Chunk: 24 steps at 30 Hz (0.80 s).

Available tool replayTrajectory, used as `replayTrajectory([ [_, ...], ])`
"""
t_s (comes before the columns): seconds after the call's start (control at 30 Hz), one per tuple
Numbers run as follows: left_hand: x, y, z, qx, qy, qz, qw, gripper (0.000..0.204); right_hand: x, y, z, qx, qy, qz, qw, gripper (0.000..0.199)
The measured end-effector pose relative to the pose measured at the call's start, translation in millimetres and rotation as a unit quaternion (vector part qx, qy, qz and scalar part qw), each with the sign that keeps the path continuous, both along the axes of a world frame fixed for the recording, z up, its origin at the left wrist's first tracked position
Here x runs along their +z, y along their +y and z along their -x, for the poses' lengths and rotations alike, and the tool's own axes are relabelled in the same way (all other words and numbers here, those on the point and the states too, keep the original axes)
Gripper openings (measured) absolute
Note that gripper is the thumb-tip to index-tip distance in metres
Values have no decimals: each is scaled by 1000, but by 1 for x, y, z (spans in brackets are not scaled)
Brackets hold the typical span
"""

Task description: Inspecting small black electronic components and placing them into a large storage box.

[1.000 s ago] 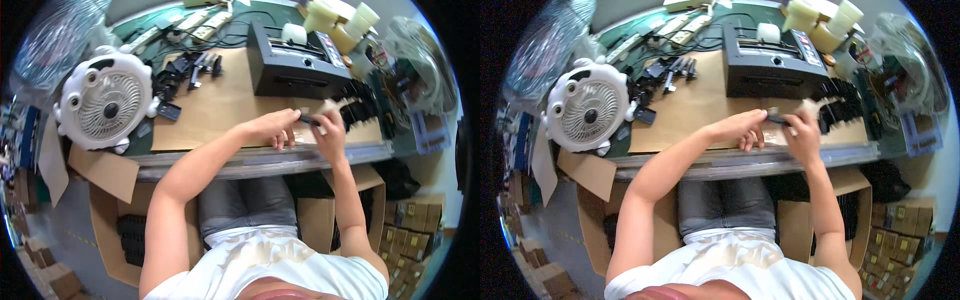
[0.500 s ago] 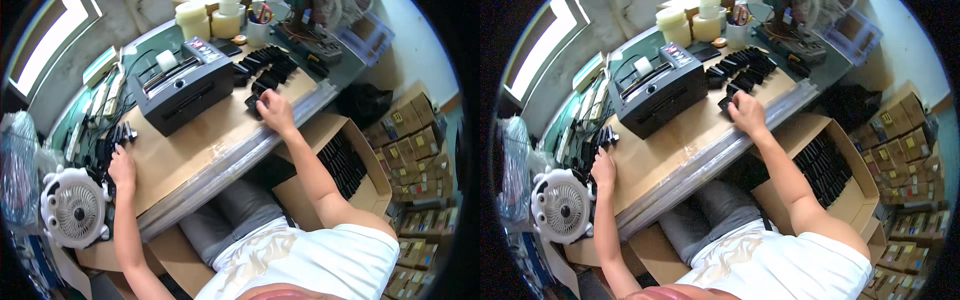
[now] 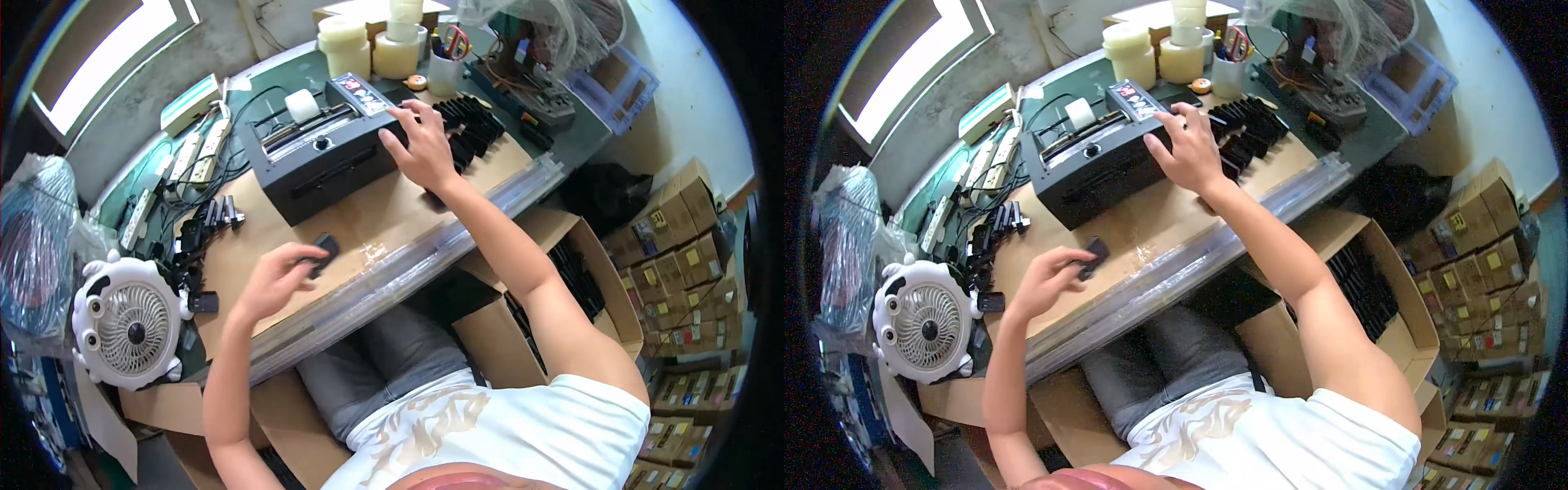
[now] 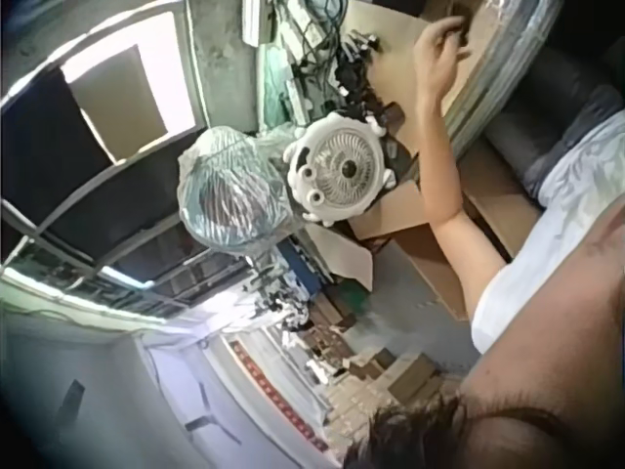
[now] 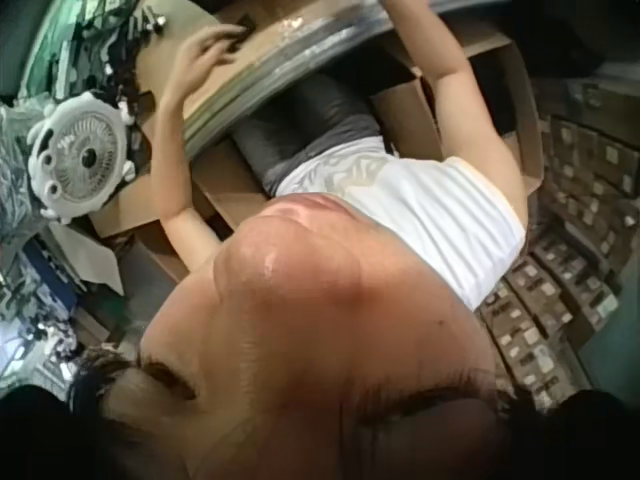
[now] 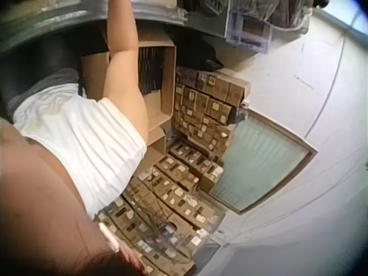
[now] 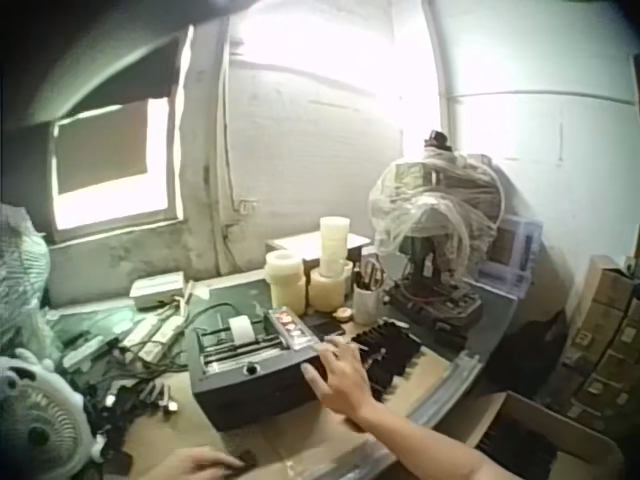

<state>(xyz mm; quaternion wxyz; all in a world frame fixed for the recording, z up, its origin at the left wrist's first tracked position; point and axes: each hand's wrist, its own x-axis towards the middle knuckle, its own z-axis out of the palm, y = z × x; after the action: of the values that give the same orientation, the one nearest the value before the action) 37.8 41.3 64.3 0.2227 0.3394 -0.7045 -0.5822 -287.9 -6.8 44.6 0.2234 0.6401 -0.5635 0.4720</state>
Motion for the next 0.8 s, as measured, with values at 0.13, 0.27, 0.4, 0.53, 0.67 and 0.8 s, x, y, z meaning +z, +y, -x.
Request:
replayTrajectory([
  [0.13,-18,-17,58,11,-82,61,995,14,4,-43,-13,-109,72,-29,991,29],
  [0.27,-49,-19,74,47,21,106,993,22,9,-48,-10,-113,107,-60,986,29],
  [0.4,-63,-25,55,62,87,-155,982,28,6,-5,-18,-20,51,7,998,24],
  [0.53,-62,-31,56,50,182,-278,942,30,-8,30,-37,124,-319,-256,904,32],
  [0.67,-58,-32,58,27,163,-292,942,29,-5,18,-50,206,-631,-304,683,34],
  [0.8,-56,-32,54,22,138,-275,951,29,3,7,-68,194,-647,-342,653,27],
])
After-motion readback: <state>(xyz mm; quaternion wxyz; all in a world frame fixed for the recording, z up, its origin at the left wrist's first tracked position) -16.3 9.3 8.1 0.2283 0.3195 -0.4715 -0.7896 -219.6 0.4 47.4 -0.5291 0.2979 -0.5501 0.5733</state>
